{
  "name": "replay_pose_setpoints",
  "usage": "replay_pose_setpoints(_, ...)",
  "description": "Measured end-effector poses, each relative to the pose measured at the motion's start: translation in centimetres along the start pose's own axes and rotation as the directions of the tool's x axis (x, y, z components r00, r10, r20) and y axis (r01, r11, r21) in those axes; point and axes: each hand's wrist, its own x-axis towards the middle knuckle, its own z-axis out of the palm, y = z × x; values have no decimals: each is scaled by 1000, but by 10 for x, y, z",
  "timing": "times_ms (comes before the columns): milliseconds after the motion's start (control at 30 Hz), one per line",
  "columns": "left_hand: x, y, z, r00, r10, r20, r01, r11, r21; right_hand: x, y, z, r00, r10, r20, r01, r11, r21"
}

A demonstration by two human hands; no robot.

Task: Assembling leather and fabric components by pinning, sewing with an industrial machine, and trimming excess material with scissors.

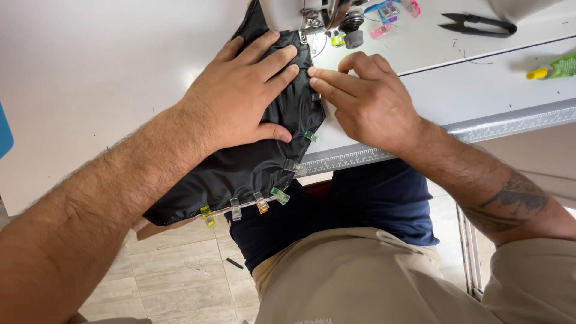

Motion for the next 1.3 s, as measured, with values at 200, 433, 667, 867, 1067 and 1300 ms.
replay_pose_setpoints(200,3,-14,9,999,20,-48,-20,1000,-9,1,0,4,999,36,31,-35,998,-47)
replay_pose_setpoints(433,7,-23,11,999,6,-40,-6,1000,-13,1,1,7,998,44,43,-41,996,-76)
replay_pose_setpoints(667,7,-12,0,1000,-26,17,25,999,31,-3,1,-2,999,37,-39,-35,998,44)
replay_pose_setpoints(867,-3,3,-2,1000,30,2,-30,977,212,-6,1,-3,991,-17,-136,20,1000,19)
replay_pose_setpoints(1067,-1,1,-2,998,36,42,-43,985,168,-12,1,-2,984,46,-173,-59,996,-73)
replay_pose_setpoints(1300,-3,0,1,999,46,0,-46,990,131,-8,1,-7,993,-84,-84,90,994,64)
